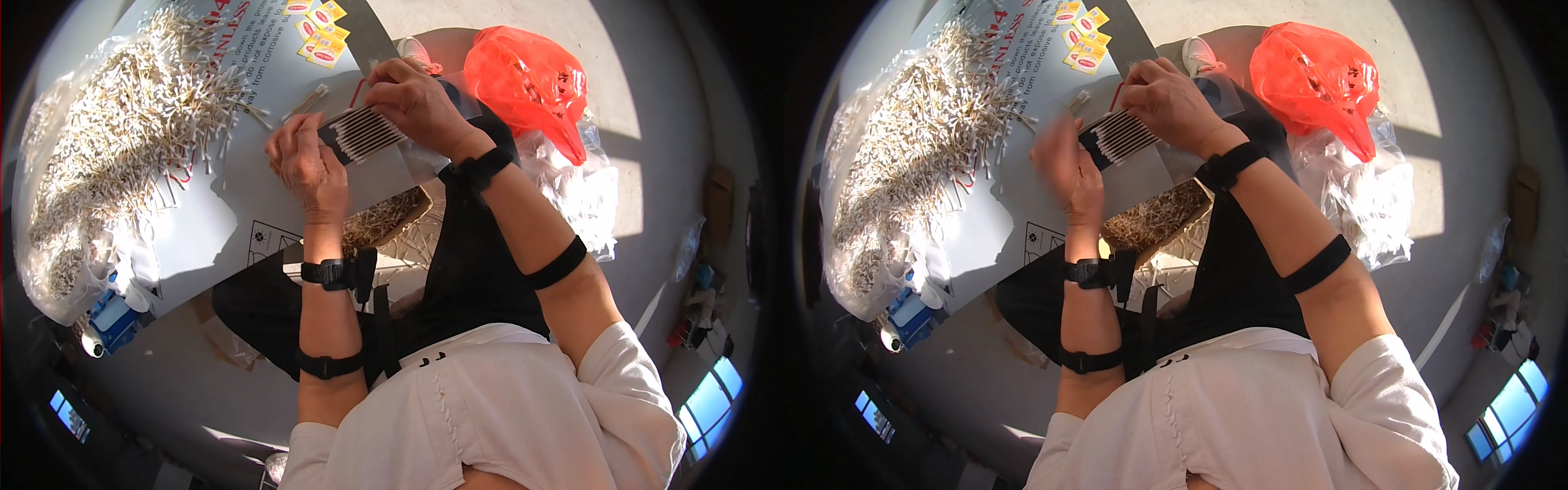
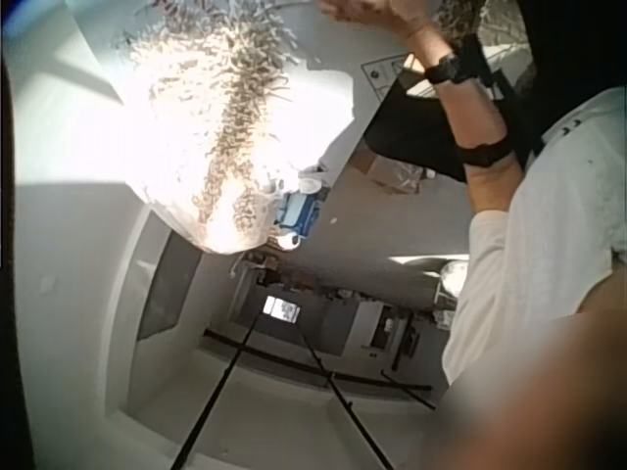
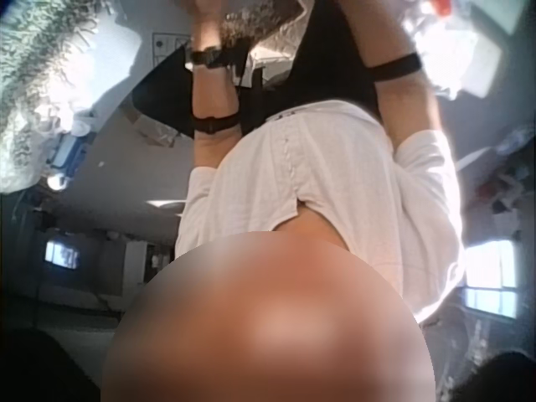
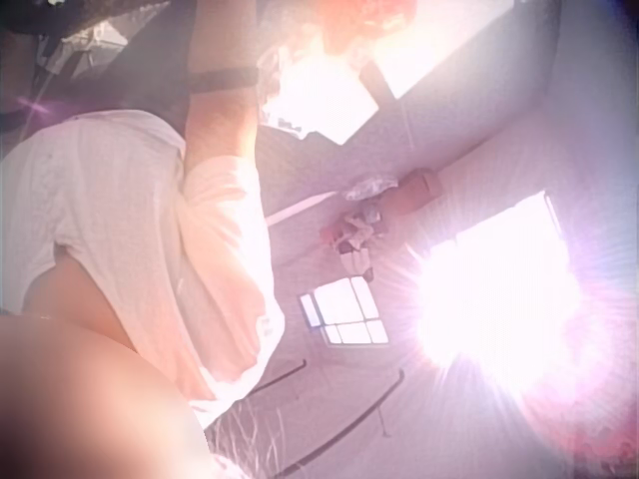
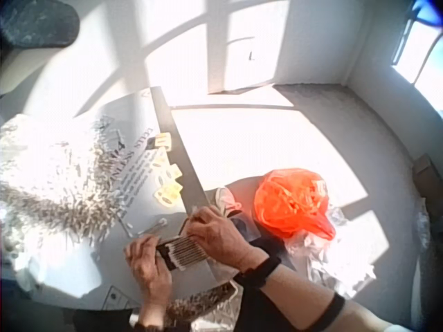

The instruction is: Arranging thin sticks into rows using a template and packaging them into plastic sleeves with labels.

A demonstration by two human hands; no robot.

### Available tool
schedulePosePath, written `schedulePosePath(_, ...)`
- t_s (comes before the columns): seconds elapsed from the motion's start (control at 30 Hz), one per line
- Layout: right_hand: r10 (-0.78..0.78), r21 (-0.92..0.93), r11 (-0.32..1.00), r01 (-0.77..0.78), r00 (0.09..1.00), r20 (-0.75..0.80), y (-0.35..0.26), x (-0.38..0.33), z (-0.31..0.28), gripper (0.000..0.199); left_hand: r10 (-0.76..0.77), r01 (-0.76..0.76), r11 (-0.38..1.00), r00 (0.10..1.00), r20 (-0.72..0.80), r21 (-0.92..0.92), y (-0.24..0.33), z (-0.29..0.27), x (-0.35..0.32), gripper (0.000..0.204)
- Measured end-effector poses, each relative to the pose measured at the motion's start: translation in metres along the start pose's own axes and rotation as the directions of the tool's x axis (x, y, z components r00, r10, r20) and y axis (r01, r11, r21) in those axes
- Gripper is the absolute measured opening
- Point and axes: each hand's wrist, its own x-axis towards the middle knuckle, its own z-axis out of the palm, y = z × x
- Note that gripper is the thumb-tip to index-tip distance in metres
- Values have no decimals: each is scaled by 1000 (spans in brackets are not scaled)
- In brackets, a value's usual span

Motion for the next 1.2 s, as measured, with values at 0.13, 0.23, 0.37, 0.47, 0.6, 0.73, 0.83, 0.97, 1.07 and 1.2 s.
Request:
schedulePosePath(0.13, 0, -22, 1000, 0, 1000, -5, 2, 0, 2, 9, -15, 13, 994, 1000, 24, 107, -13, -2, 13, 19)
schedulePosePath(0.23, -8, -26, 1000, 8, 1000, -12, 4, 2, 3, 7, -21, 7, 984, 997, 78, 178, -14, -1, 27, 14)
schedulePosePath(0.37, 2, -40, 999, -2, 1000, 11, 4, 3, 4, 11, 44, -55, 980, 997, 61, 190, -18, -1, 31, 25)
schedulePosePath(0.47, -12, -41, 999, 15, 997, 70, -2, -2, -5, 28, 191, -193, 981, 960, 206, -13, 0, -6, 20, 54)
schedulePosePath(0.6, -56, -174, 981, 91, 979, 195, -6, -13, -25, 47, 134, -193, 977, 886, 443, 91, 26, -12, -5, 77)
schedulePosePath(0.73, -126, -363, 906, 217, 958, 257, -9, -29, -20, 58, 56, -162, 968, 882, 469, 190, 31, -4, -22, 80)
schedulePosePath(0.83, -165, -433, 859, 272, 949, 269, -6, -36, -17, 55, 46, -161, 963, 888, 458, 215, 32, -1, -25, 79)
schedulePosePath(0.97, -188, -419, 865, 277, 952, 242, 1, -41, -15, 52, 41, -159, 964, 879, 476, 211, 33, 3, -23, 78)
schedulePosePath(1.07, -143, -333, 930, 155, 988, 59, -12, -35, -21, 45, 37, -163, 960, 878, 477, 226, 30, 2, -25, 79)
schedulePosePath(1.2, 198, -240, 949, -206, 978, -60, -21, -21, -33, 11, 47, -159, 965, 888, 458, 208, 29, 2, -28, 77)
